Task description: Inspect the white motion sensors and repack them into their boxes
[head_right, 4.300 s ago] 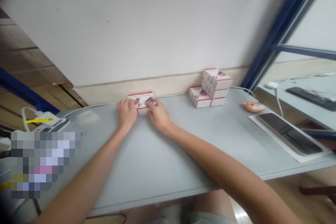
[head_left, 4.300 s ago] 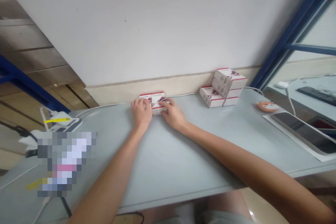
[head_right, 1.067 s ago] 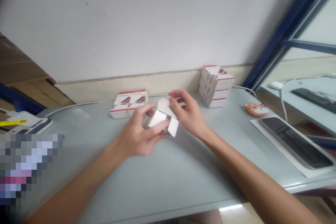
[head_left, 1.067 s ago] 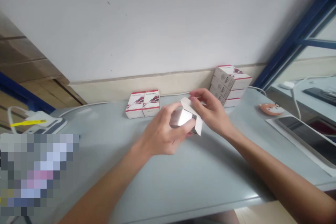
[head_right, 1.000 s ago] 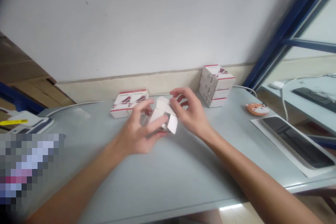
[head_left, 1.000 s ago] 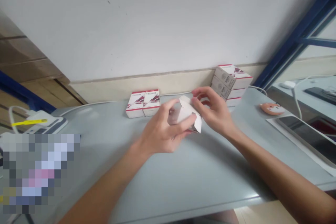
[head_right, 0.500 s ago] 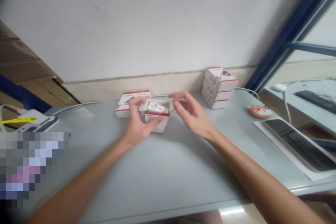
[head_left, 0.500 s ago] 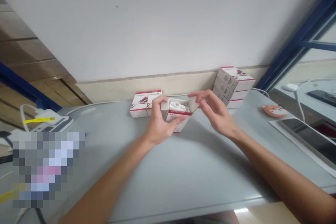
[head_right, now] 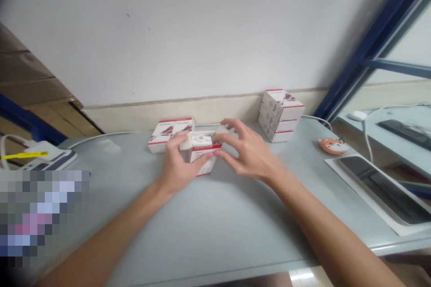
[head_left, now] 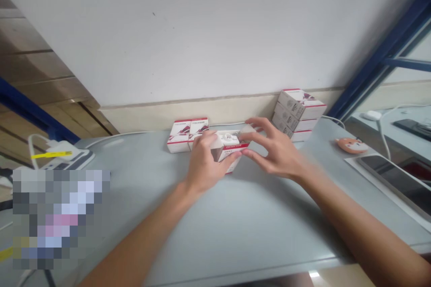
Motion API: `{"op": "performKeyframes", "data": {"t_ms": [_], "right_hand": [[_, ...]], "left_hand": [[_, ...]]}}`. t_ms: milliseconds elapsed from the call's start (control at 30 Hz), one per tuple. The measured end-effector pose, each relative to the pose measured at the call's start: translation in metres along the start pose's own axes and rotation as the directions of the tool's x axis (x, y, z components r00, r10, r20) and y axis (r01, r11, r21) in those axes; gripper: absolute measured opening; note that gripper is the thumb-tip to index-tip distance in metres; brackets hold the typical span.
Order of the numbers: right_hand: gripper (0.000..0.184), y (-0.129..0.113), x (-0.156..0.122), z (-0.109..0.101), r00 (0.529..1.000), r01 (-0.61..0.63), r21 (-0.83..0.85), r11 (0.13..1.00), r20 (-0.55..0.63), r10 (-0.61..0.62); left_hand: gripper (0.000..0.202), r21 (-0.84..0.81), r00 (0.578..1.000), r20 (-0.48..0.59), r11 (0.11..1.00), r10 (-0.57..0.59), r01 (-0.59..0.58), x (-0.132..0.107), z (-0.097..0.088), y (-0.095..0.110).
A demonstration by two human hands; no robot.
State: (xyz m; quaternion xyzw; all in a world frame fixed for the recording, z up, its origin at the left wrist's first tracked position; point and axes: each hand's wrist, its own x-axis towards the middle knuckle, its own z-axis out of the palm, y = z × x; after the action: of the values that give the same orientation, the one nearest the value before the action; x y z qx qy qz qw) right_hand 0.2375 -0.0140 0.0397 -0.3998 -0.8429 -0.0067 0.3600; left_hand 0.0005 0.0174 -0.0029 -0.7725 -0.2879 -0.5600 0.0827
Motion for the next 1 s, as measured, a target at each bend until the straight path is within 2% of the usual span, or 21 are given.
{"op": "performKeyframes", "data": {"t_ms": [100,267,367,467,667,733,800,833,900,967,1000], "right_hand": [[0.027,-0.002,0.000,-0.002,1.000,-0.001,-0.008,1.000,-0.001,0.001],[0.017,-0.003,0.000,-0.005,0.998,-0.031,0.135,0.990,0.053,0.024],[0.016,-0.002,0.000,-0.006,0.992,-0.094,0.240,0.966,0.099,0.073],[0.014,-0.004,0.002,-0.007,0.990,-0.136,0.339,0.931,0.092,0.111],[0.019,-0.007,0.007,-0.006,0.974,-0.156,0.448,0.880,-0.079,0.213],[0.021,-0.002,0.009,-0.005,0.942,-0.163,0.505,0.847,-0.175,0.286],[0.024,0.008,0.009,-0.006,0.890,-0.237,0.528,0.815,-0.219,0.400],[0.025,0.014,0.007,-0.005,0.875,-0.306,0.494,0.814,-0.190,0.444],[0.023,0.029,0.003,-0.001,0.870,-0.462,0.304,0.833,-0.028,0.493],[0.017,0.041,-0.004,0.007,0.846,-0.521,0.071,0.851,0.177,0.503],[0.015,0.046,-0.007,0.012,0.828,-0.520,0.005,0.854,0.245,0.504]], "left_hand": [[0.065,0.043,0.999,0.034,0.999,0.006,-0.008,0.006,-0.005,0.005],[0.049,0.154,0.989,0.107,0.981,0.102,-0.118,0.015,-0.013,0.011],[0.051,0.162,0.984,0.106,0.974,0.140,-0.156,0.016,-0.014,0.010],[0.057,0.158,0.984,0.102,0.975,0.144,-0.159,0.016,-0.014,0.007],[0.059,0.139,0.989,0.086,0.982,0.120,-0.131,0.013,-0.013,0.005],[0.059,0.131,0.991,0.075,0.984,0.109,-0.118,0.013,-0.012,0.005],[0.062,0.117,0.993,0.052,0.987,0.103,-0.108,0.013,-0.012,0.004],[0.063,0.109,0.994,0.042,0.989,0.098,-0.102,0.013,-0.011,0.003],[0.065,0.092,0.995,0.029,0.991,0.090,-0.093,0.013,-0.010,0.002],[0.066,0.056,0.995,0.026,0.994,0.095,-0.096,0.012,-0.008,0.000],[0.067,0.031,0.995,0.035,0.995,0.092,-0.093,0.011,-0.008,0.000]]}}
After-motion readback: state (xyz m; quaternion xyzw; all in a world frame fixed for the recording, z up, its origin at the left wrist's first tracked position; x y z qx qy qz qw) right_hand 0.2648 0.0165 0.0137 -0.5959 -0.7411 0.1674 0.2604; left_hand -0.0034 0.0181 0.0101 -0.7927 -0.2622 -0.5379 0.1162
